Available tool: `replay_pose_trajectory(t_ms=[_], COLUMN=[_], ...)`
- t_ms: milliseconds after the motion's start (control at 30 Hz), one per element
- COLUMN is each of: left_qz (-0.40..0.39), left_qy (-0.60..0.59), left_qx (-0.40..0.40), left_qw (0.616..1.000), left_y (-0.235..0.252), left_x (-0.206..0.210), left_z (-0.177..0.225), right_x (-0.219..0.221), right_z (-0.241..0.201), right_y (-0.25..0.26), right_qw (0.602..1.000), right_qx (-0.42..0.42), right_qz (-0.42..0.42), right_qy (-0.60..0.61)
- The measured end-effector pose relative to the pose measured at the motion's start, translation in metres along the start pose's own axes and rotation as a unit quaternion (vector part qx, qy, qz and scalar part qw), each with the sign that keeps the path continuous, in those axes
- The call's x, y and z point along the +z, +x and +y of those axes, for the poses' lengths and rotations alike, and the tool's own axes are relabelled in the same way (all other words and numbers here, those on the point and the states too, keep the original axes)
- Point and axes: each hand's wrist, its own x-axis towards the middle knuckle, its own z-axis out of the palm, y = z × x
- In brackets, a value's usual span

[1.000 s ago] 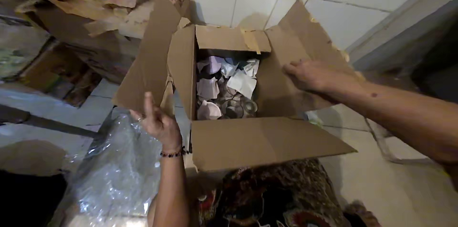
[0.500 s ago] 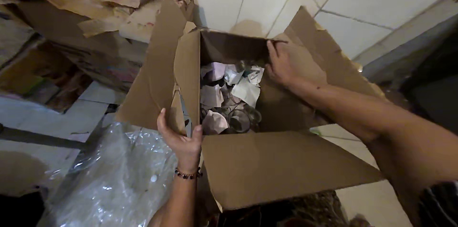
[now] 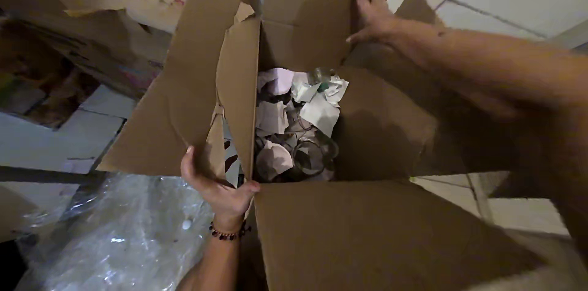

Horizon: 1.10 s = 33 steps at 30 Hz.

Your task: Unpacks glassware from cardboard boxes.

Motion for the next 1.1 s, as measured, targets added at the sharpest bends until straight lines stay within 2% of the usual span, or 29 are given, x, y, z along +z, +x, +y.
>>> replay_pose_trajectory(t_ms=[100,200,367,567,667,767,933,1100], left_qz=[-0.01,-0.028,-0.037,-0.045,-0.046,-0.045,-0.033,-0.042], left_qy=[-0.01,-0.002,0.016,0.016,0.004,0.005,0.036,0.018], left_qx=[0.004,0.025,0.019,0.016,0.009,0.016,0.002,0.005], left_qw=[1.0,0.999,0.999,0.999,0.999,0.999,0.999,0.999], left_y=[0.0,0.003,0.002,0.001,0.002,0.002,0.0,0.002], left_x=[-0.003,-0.006,-0.011,-0.014,-0.015,-0.015,-0.019,-0.018], left_z=[-0.003,-0.006,-0.006,-0.01,-0.008,-0.008,-0.011,-0.009], right_x=[-0.027,-0.029,0.012,0.062,0.073,0.084,0.093,0.092], right_z=[-0.011,-0.008,-0.005,0.015,0.018,0.024,0.019,0.021], right_y=[0.011,0.031,0.045,0.068,0.068,0.073,0.071,0.069], right_qw=[0.998,0.999,1.0,0.998,0.996,0.996,0.998,0.997], right_qx=[0.002,-0.019,-0.01,-0.017,-0.022,-0.069,-0.022,-0.022], right_qz=[-0.053,-0.031,-0.006,-0.063,-0.082,-0.049,-0.053,-0.06], right_qy=[-0.029,-0.029,-0.001,-0.015,0.009,0.021,0.032,0.032])
